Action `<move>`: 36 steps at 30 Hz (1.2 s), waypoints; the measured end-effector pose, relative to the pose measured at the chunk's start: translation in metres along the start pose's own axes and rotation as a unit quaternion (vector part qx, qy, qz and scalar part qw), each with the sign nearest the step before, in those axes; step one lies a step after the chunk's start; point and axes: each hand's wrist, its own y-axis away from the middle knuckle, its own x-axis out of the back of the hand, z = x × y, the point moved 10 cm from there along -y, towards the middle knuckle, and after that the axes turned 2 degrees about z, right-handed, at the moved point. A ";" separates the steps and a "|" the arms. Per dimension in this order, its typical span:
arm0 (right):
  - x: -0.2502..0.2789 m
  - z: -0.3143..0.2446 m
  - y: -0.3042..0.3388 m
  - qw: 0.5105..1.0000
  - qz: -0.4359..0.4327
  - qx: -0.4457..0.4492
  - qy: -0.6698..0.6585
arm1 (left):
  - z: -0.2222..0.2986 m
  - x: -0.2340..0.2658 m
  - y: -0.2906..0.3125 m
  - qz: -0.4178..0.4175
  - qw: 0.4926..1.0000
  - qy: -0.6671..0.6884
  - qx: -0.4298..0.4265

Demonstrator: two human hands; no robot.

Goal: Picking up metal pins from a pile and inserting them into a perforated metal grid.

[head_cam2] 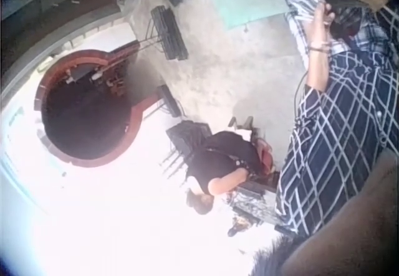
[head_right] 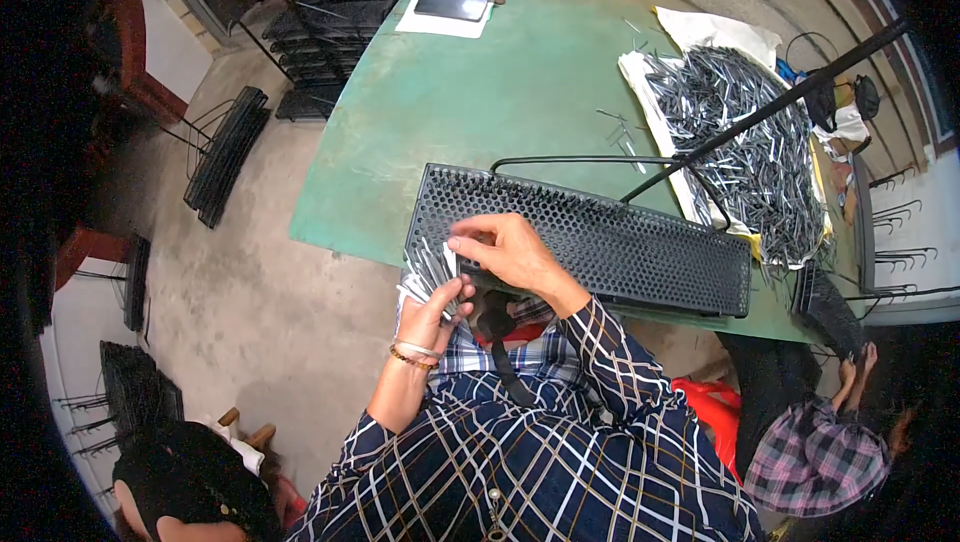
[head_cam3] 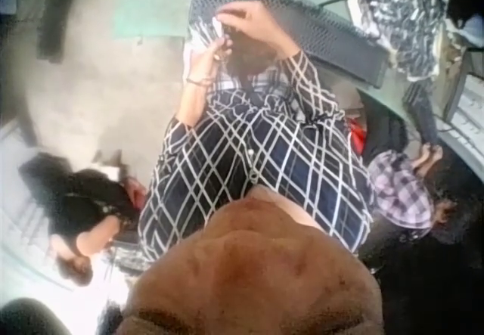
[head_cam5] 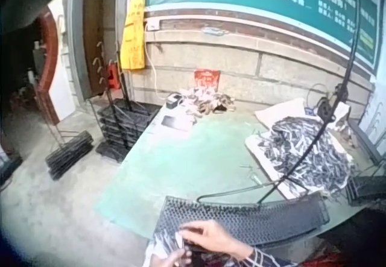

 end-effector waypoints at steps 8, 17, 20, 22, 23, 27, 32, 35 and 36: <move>0.050 -0.016 0.000 0.980 0.180 0.074 0.033 | -0.014 0.002 -0.004 0.013 1.000 0.003 0.024; 0.052 -0.040 -0.020 0.906 0.258 0.260 0.211 | -0.012 0.007 -0.006 0.031 0.999 -0.033 0.028; 0.040 -0.043 -0.018 0.895 0.246 0.289 0.236 | -0.013 0.010 -0.005 0.043 0.998 -0.031 0.036; 0.033 -0.043 -0.016 0.891 0.238 0.291 0.256 | -0.014 0.009 -0.003 0.049 0.997 -0.027 0.060; 0.030 -0.043 -0.016 0.886 0.231 0.293 0.275 | -0.014 0.009 -0.004 0.049 0.997 -0.026 0.060; 0.028 -0.051 -0.010 0.844 0.257 0.332 0.333 | -0.017 0.006 -0.004 0.042 0.997 -0.021 0.056; 0.024 -0.044 -0.012 0.841 0.246 0.308 0.371 | -0.015 0.002 -0.005 0.037 0.999 -0.006 0.024; 0.025 -0.046 -0.011 0.840 0.247 0.304 0.375 | -0.015 0.001 -0.005 0.041 0.999 0.002 0.024; 0.022 -0.050 -0.008 0.841 0.246 0.304 0.374 | -0.016 0.003 -0.005 0.043 0.999 0.003 0.024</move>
